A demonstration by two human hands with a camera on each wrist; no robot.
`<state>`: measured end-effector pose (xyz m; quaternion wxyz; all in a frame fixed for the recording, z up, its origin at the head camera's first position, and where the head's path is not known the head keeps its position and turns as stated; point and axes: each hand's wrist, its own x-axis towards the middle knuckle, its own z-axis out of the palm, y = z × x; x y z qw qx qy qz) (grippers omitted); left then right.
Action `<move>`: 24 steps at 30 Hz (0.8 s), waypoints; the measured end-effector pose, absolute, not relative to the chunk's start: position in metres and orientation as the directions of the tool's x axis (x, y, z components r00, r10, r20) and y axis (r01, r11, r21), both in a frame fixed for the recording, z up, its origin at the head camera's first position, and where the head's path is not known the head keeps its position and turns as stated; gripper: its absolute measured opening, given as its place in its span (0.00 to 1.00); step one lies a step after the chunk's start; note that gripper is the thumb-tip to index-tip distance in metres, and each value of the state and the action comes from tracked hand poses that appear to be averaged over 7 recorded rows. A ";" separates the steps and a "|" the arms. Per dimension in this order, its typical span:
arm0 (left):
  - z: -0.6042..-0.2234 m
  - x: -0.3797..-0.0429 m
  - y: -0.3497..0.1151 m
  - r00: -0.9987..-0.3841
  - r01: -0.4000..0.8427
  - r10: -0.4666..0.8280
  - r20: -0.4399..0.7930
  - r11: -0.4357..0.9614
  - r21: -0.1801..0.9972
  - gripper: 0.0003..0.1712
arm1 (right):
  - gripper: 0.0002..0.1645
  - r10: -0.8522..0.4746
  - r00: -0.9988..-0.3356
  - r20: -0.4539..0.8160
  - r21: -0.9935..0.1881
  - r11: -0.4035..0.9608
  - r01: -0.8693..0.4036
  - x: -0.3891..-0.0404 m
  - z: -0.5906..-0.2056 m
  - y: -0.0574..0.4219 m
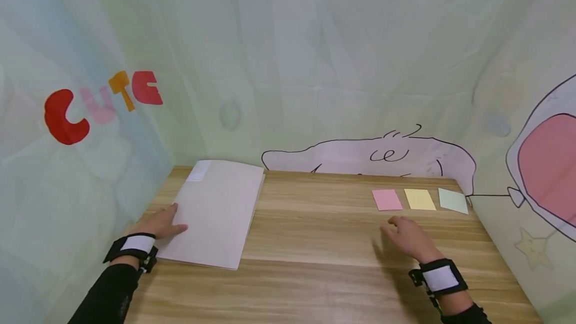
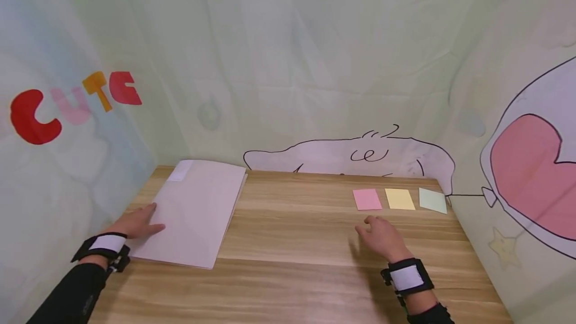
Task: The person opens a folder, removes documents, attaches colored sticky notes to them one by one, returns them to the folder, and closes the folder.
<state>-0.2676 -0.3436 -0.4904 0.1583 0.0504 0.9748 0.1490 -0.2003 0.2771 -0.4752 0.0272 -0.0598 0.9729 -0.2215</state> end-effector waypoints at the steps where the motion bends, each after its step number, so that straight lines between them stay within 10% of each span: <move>1: -0.490 -0.267 -0.340 -0.945 0.054 0.150 -0.292 0.948 0.313 0.53 | 0.28 -0.132 -0.991 -0.021 -0.429 0.897 -0.110 -0.200 -0.475 0.277; 24: -0.490 -0.252 -0.289 -0.931 0.159 0.256 -0.259 0.925 0.345 0.56 | 0.30 -0.144 -0.989 -0.027 -0.445 0.888 -0.117 -0.189 -0.467 0.268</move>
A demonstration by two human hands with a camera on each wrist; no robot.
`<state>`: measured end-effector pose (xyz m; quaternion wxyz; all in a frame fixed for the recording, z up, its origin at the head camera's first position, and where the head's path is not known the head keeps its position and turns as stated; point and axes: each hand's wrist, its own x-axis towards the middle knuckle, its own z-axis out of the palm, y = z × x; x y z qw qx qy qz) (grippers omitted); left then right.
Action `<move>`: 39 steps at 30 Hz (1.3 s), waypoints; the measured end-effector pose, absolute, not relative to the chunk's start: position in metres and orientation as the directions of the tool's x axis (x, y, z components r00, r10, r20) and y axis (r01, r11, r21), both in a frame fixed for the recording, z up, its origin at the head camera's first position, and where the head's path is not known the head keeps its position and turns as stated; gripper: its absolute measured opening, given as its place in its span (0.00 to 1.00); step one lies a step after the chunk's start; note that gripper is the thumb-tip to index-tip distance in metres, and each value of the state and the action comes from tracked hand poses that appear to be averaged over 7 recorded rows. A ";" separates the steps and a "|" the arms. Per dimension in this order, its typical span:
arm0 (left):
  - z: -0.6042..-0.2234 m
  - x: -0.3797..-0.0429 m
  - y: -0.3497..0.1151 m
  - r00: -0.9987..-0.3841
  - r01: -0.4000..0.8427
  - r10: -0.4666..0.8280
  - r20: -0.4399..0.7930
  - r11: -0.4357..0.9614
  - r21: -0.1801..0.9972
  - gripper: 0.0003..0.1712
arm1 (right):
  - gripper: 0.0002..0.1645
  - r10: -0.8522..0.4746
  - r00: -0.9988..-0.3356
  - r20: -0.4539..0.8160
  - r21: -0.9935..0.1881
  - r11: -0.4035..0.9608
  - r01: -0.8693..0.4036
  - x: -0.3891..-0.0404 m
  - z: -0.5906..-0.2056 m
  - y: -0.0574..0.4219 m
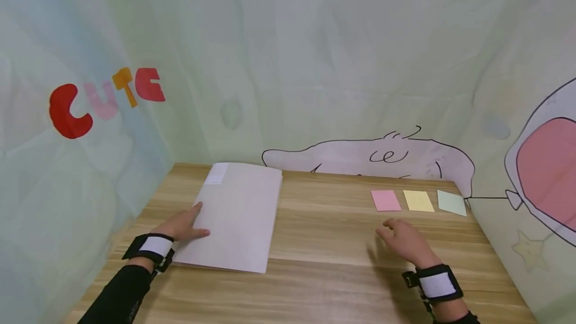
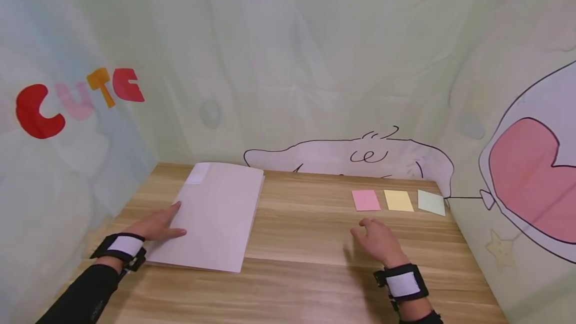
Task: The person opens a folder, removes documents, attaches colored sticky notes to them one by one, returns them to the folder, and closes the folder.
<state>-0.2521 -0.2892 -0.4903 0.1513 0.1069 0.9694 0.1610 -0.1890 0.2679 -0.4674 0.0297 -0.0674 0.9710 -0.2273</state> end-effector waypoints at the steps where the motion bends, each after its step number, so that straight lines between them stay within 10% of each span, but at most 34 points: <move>1: -0.490 -0.252 -0.287 -0.932 0.163 0.260 -0.253 0.923 0.349 0.57 | 0.30 -0.142 -0.989 -0.032 -0.449 0.886 -0.113 -0.189 -0.467 0.267; 39: -0.492 -0.227 -0.204 -0.944 0.176 0.271 -0.191 0.899 0.402 0.55 | 0.30 -0.200 -0.975 -0.099 -0.579 0.808 -0.107 -0.189 -0.477 0.254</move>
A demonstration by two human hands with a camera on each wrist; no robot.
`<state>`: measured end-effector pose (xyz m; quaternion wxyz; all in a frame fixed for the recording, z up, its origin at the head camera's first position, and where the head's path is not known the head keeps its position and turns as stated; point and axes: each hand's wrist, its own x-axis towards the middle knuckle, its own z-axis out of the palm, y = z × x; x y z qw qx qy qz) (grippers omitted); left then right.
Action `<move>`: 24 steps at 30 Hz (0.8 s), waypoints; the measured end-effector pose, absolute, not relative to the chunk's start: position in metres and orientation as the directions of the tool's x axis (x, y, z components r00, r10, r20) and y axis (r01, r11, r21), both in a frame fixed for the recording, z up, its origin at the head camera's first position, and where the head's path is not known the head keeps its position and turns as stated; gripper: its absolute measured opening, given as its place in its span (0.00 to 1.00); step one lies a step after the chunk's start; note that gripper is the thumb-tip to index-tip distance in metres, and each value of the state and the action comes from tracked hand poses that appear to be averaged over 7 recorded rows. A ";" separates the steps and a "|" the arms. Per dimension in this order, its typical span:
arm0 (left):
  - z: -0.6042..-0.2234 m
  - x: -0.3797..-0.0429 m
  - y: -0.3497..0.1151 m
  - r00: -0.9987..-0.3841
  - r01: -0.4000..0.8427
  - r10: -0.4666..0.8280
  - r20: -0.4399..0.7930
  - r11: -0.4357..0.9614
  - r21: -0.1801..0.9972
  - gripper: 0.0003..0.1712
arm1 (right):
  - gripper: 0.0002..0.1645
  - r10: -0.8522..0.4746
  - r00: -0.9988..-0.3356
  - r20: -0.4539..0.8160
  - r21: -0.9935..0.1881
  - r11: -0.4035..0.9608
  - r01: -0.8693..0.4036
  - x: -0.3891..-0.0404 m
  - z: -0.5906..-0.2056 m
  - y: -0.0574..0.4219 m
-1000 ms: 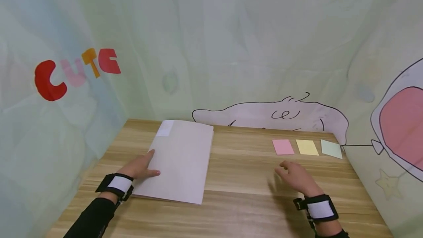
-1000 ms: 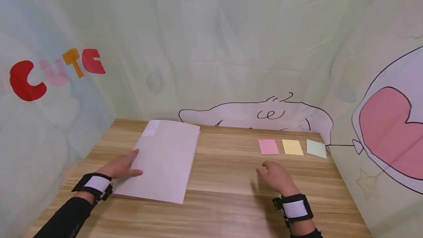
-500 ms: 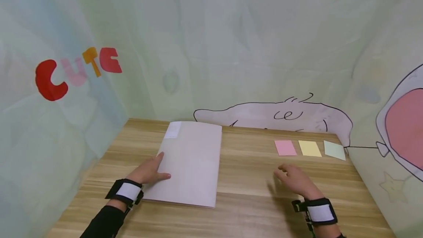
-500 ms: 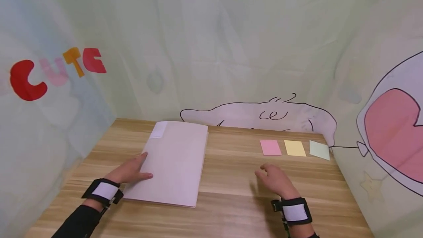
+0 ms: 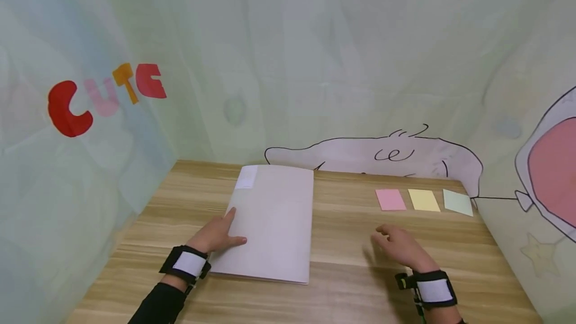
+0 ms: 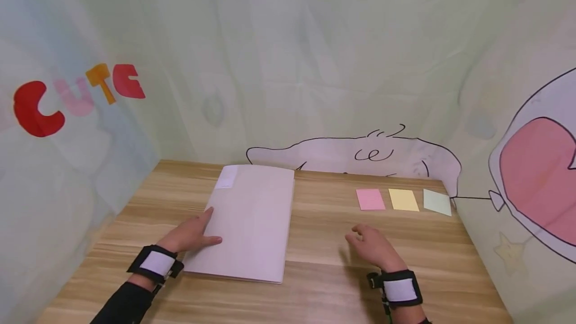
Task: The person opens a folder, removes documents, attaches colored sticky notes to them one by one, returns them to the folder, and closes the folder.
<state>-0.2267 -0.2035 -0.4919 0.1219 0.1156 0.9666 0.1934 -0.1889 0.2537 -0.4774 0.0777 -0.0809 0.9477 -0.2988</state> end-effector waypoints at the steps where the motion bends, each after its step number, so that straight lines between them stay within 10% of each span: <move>1: -0.491 -0.227 -0.201 -0.943 0.181 0.276 -0.186 0.895 0.409 0.55 | 0.30 -0.202 -0.975 -0.097 -0.578 0.808 -0.110 -0.190 -0.477 0.254; 24: -0.483 -0.221 -0.140 -0.919 0.196 0.314 -0.238 0.888 0.417 0.53 | 0.24 -0.195 -0.971 -0.138 -0.584 0.808 -0.080 -0.190 -0.485 0.252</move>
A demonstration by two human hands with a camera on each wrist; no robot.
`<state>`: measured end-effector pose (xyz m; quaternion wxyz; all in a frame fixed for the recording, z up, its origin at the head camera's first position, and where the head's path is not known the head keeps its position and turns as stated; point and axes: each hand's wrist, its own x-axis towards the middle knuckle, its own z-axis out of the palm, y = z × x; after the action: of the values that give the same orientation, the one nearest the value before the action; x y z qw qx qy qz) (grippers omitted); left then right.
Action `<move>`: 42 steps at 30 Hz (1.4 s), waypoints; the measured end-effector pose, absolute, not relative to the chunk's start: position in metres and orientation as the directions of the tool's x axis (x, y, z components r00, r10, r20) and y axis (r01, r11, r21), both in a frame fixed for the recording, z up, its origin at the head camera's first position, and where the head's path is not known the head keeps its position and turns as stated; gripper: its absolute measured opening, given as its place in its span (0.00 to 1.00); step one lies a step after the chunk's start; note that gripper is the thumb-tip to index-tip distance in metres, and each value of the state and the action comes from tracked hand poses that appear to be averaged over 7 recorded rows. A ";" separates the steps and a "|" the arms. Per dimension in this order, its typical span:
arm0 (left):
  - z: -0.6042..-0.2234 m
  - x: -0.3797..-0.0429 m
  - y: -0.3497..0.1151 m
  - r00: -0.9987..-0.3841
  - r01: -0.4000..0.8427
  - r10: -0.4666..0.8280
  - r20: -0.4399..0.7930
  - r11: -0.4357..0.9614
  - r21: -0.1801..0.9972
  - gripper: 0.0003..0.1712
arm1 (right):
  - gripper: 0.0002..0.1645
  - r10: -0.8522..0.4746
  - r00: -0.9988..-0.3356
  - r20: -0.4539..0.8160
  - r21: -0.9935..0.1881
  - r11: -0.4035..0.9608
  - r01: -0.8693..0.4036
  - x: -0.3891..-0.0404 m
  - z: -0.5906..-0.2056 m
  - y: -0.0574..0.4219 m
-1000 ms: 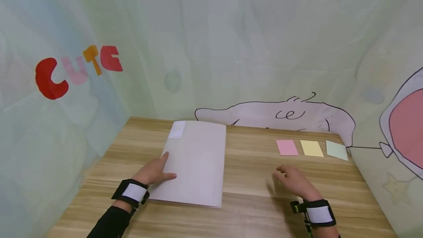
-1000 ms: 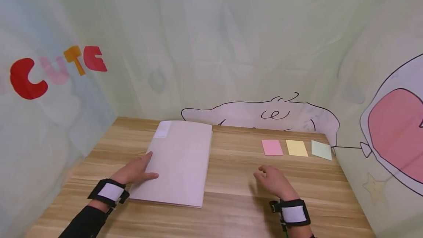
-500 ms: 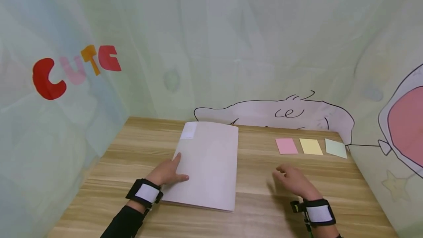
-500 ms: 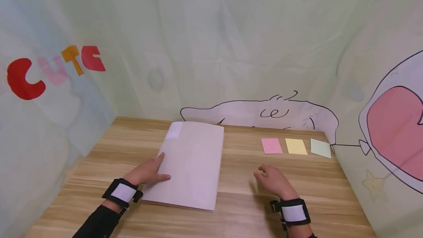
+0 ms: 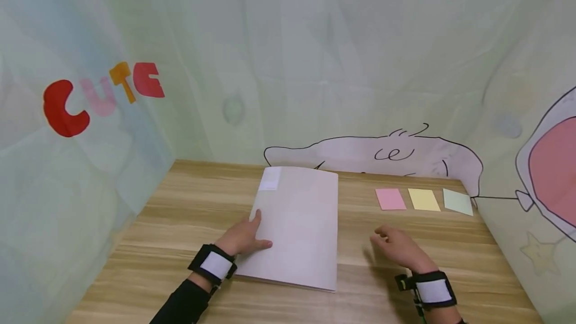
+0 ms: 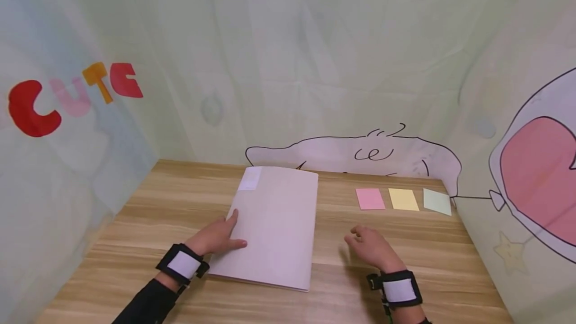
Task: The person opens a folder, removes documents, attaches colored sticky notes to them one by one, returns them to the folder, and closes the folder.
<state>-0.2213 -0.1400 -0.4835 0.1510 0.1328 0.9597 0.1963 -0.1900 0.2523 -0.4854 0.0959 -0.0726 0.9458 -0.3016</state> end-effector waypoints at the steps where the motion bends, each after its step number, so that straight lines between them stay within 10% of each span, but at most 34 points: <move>1: -0.484 -0.221 -0.138 -0.919 0.198 0.317 -0.236 0.886 0.419 0.53 | 0.24 -0.194 -0.972 -0.135 -0.585 0.807 -0.080 -0.190 -0.486 0.253; 42: -0.486 -0.220 -0.071 -0.937 0.173 0.281 -0.209 0.890 0.422 0.55 | 0.25 -0.170 -0.972 -0.161 -0.601 0.798 -0.040 -0.180 -0.490 0.265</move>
<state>-0.2197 -0.0712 -0.4861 0.1331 0.1178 0.9630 0.2026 -0.1804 0.2648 -0.4900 0.1039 -0.0559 0.9425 -0.3126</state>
